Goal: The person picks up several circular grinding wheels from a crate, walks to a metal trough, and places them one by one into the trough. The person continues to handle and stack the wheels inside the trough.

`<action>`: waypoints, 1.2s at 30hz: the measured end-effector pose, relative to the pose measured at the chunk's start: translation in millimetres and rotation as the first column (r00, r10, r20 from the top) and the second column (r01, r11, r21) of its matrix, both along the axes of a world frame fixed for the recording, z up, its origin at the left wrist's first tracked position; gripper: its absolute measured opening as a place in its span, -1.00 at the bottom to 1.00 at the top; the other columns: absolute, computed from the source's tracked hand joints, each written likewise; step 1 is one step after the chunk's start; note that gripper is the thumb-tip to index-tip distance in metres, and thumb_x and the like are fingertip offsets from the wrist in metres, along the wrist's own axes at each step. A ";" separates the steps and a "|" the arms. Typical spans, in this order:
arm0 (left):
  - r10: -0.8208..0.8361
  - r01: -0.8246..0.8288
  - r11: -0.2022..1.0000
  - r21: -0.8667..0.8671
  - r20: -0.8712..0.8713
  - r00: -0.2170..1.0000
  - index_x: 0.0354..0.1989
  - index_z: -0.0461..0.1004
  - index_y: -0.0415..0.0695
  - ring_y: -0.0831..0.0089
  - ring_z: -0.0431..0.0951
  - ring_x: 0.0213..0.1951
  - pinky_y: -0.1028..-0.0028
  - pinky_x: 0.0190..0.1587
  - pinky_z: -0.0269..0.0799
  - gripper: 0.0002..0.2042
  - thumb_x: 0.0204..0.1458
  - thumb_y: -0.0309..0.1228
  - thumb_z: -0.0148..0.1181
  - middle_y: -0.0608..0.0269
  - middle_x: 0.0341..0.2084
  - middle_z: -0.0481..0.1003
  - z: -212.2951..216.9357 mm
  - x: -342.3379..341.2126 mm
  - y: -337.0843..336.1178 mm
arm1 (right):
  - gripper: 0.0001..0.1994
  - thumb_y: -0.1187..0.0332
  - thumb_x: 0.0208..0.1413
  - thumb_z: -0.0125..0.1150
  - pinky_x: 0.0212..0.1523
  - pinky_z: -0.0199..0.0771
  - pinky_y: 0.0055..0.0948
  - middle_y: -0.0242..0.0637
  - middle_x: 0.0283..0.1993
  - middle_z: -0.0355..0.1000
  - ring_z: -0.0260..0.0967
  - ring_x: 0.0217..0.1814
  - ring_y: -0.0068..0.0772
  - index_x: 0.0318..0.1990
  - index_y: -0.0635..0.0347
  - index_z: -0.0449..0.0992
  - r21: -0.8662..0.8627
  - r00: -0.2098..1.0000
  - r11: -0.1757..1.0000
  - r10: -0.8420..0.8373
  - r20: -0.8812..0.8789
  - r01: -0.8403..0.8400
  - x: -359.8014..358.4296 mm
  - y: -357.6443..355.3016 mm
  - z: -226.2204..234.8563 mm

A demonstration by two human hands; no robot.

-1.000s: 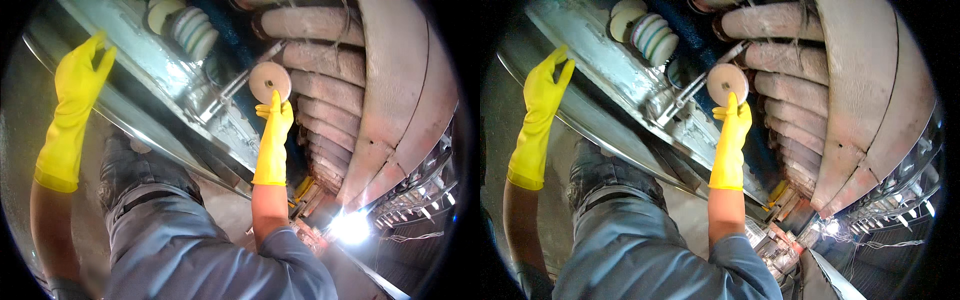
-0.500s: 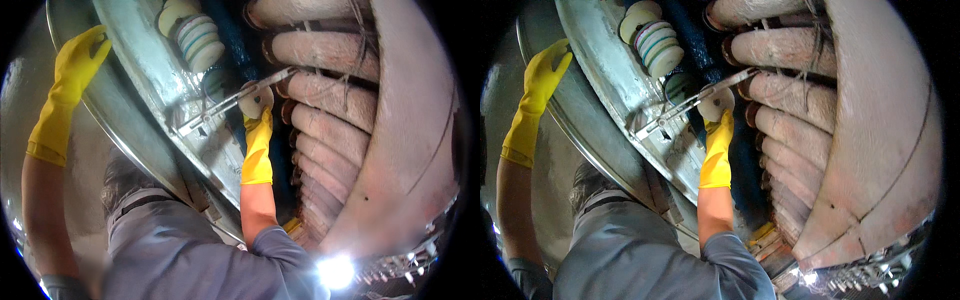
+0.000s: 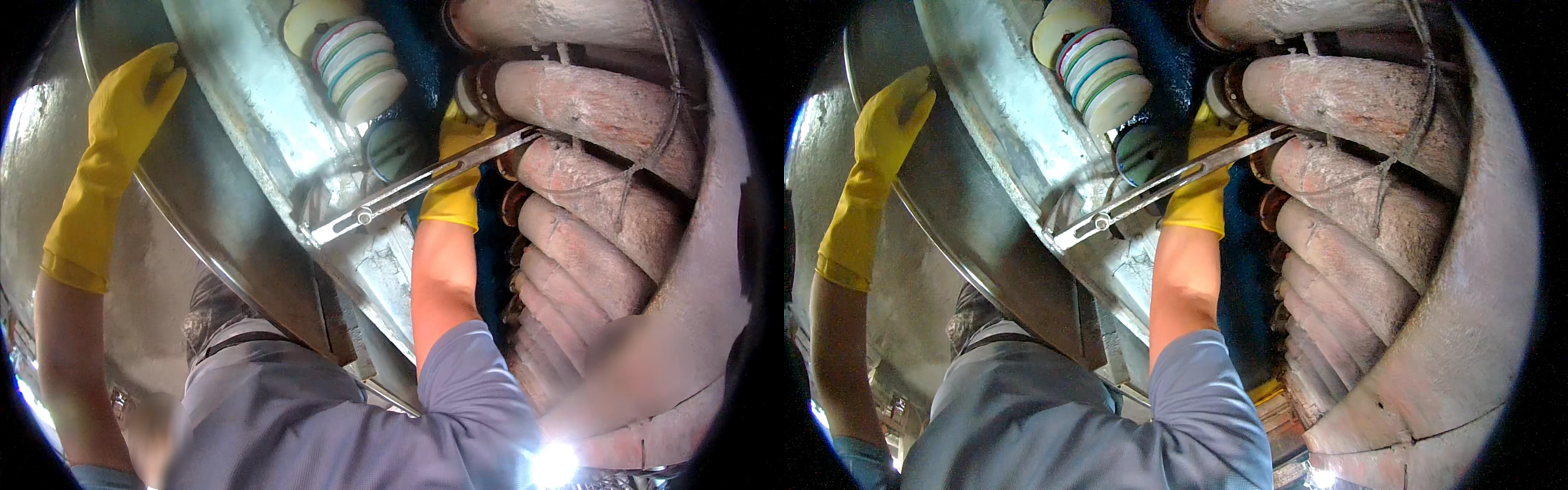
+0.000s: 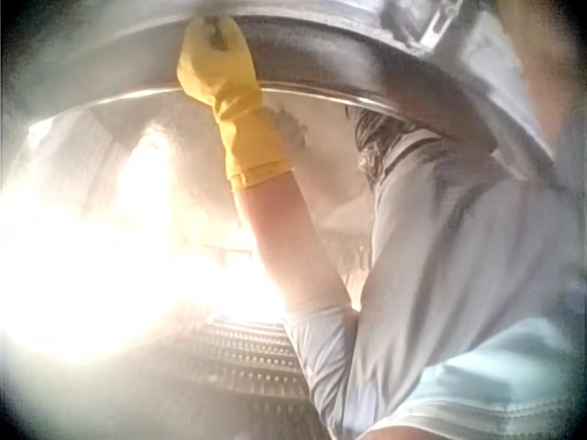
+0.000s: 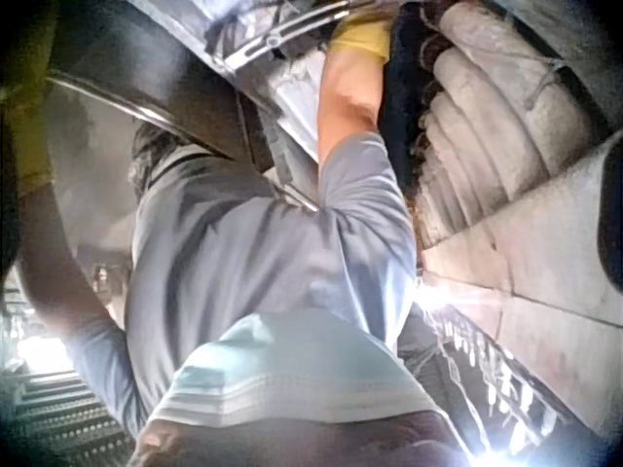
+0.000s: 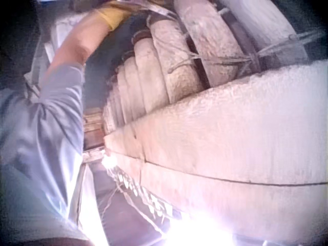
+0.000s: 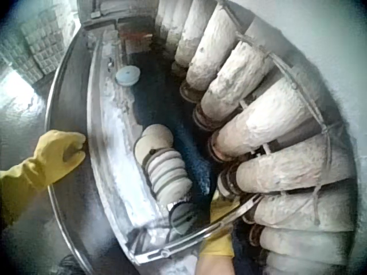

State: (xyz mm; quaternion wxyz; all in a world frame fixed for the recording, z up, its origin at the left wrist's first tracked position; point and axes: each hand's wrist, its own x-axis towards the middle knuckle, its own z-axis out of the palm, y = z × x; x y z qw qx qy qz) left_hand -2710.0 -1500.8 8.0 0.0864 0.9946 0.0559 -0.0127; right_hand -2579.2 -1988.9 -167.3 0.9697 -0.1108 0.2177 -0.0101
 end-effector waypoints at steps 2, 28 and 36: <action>-0.005 0.005 1.000 -0.005 -0.002 1.000 0.22 0.60 -0.02 0.14 0.67 0.10 0.29 0.15 0.54 -0.60 0.28 -0.13 0.29 0.15 0.04 0.69 -2.4 -0.8 2.2 | -0.47 0.12 0.41 0.23 0.38 0.41 -0.13 -0.09 0.42 0.39 0.40 0.37 -0.09 0.42 0.12 0.37 0.018 1.000 1.000 -0.008 0.007 0.008 0.0 -1.7 1.5; 0.017 -0.016 1.000 -0.015 0.037 0.999 0.22 0.61 0.00 0.19 0.68 0.09 0.30 0.17 0.54 -0.59 0.24 -0.16 0.35 0.17 0.02 0.70 -2.8 -1.0 3.5 | -0.53 0.10 0.41 0.21 0.30 0.44 -0.04 -0.14 0.35 0.45 0.45 0.29 -0.08 0.36 0.09 0.43 0.065 0.999 0.997 -0.034 0.027 0.032 -10.5 -7.8 6.3; -0.012 0.012 1.000 -0.009 0.046 0.999 0.24 0.59 0.01 0.16 0.68 0.08 0.28 0.16 0.54 -0.58 0.25 -0.14 0.33 0.18 0.02 0.70 -5.9 -0.8 7.6 | -0.54 0.10 0.41 0.20 0.27 0.45 -0.02 -0.16 0.33 0.47 0.46 0.26 -0.07 0.34 0.08 0.45 0.096 0.998 0.995 -0.038 0.043 0.034 -8.7 -4.4 5.1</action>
